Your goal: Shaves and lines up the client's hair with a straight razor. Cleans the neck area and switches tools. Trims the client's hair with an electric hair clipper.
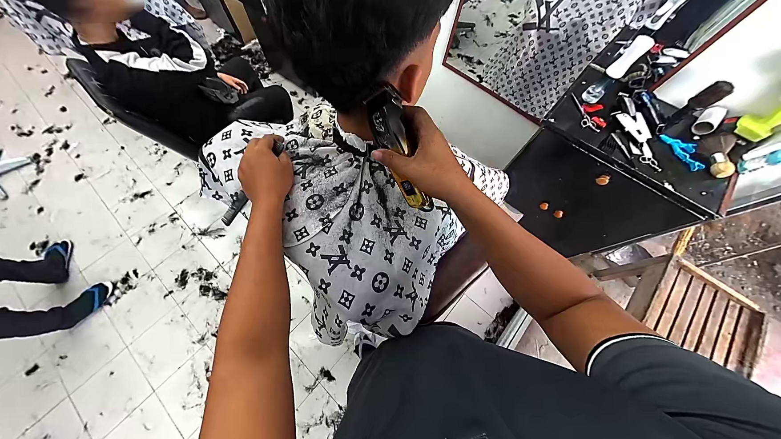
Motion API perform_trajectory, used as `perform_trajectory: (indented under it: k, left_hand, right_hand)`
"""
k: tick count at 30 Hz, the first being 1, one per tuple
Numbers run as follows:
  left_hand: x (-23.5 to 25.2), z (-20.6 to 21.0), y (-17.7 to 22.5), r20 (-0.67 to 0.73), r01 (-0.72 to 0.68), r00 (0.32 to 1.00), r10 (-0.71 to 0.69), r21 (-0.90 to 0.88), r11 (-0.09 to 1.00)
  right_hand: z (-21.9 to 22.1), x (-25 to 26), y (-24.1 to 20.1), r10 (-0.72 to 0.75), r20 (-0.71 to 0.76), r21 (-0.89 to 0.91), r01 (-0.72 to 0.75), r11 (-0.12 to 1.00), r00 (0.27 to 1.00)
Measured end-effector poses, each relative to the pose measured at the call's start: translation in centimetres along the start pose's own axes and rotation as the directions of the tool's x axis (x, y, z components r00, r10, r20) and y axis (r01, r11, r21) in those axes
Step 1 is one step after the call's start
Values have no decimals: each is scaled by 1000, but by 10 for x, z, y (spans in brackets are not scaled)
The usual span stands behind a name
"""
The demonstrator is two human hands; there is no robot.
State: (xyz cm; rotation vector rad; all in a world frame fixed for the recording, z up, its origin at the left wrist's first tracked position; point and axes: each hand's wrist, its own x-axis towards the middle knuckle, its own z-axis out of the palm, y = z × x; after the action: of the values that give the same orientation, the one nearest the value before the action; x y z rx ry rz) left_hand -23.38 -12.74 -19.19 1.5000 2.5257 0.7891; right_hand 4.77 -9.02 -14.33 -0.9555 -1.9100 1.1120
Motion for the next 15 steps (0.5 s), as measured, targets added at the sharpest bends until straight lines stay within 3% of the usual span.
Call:
perform_trajectory:
  k: [4,10,15]
  left_hand:
    - [1,0,0,-8,5,1000,-5,1,1000]
    - [0,0,1,3,4,1000,-4,1,1000]
    - [3,0,-1,-2,6,1000,-6,4,1000]
  right_hand:
    - [0,-2,6,100,53,119,-106,987,994]
    - [-1,2,-3,17,12,-7,-16,1000,1000]
    - [-8,-1,0,74,43,124,-79,989,996]
